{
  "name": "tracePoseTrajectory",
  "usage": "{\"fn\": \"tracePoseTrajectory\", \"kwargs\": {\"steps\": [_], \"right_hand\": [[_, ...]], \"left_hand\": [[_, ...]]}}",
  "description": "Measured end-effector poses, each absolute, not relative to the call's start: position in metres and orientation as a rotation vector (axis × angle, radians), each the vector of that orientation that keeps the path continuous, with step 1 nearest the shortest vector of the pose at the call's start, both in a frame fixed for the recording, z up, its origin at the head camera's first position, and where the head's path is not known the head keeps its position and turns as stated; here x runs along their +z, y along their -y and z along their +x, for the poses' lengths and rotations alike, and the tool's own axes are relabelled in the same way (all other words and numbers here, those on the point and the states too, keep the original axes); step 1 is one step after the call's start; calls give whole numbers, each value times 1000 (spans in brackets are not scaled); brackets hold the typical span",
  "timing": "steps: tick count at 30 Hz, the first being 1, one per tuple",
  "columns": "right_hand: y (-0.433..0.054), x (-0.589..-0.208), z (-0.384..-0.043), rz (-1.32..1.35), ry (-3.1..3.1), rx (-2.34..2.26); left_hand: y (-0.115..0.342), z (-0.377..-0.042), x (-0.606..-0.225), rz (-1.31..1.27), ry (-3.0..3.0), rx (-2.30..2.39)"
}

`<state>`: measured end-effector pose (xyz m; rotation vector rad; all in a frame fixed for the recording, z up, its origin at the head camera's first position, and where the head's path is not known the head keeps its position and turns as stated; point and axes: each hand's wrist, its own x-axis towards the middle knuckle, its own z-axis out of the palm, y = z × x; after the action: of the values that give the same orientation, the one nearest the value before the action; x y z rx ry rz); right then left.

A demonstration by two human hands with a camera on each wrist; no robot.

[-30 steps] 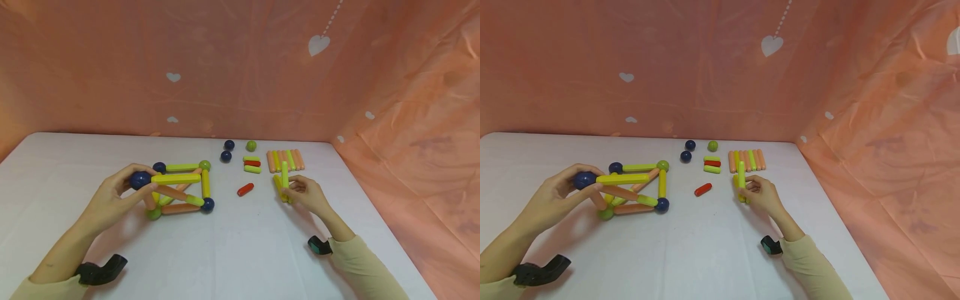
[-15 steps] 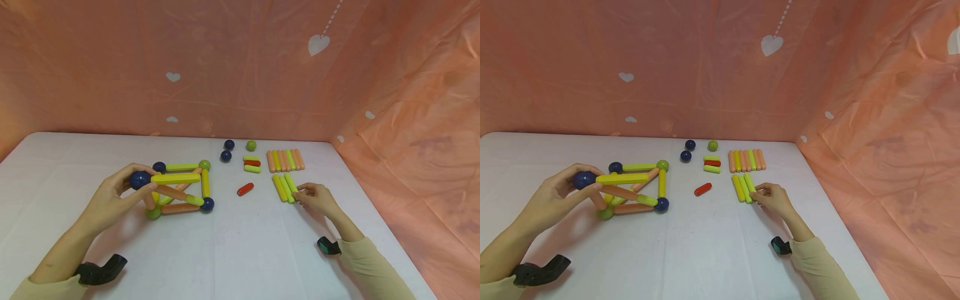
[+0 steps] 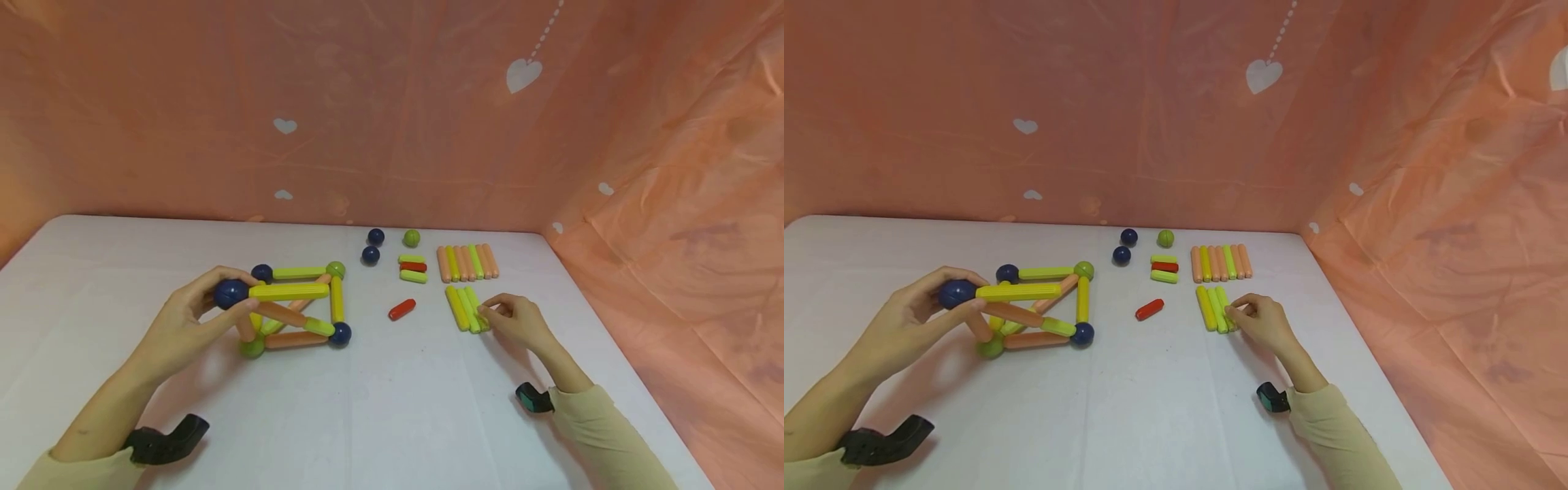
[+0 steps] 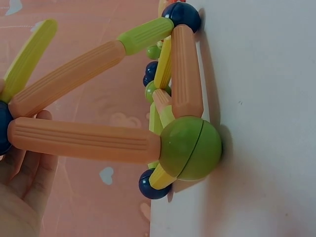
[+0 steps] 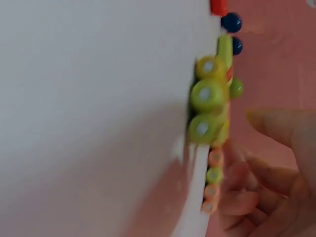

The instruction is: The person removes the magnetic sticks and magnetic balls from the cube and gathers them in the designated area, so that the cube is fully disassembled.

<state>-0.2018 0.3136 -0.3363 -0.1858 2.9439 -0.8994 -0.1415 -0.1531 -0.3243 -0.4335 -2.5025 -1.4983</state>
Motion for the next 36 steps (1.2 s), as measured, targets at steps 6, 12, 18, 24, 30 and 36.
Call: {"fn": "tracePoseTrajectory", "kwargs": {"steps": [6,12,18,24,30,36], "right_hand": [[-277,-331,-207,-360,-2920,-1128],[-229,-323,-213,-613,-2746,-1303],[-195,-316,-214,-714,-2635,-1386],[-170,-309,-215,-778,-2579,-1400],[-151,-304,-214,-847,-2514,-1439],[-135,-300,-212,-929,-2419,-1484]], "left_hand": [[152,-143,-323,-430,2515,-1500],[150,-142,-321,-478,2507,-1483],[147,-143,-318,-506,2500,-1451],[144,-143,-317,-485,2520,-1434],[142,-143,-317,-483,2522,-1437],[141,-144,-316,-508,2505,-1437]]}}
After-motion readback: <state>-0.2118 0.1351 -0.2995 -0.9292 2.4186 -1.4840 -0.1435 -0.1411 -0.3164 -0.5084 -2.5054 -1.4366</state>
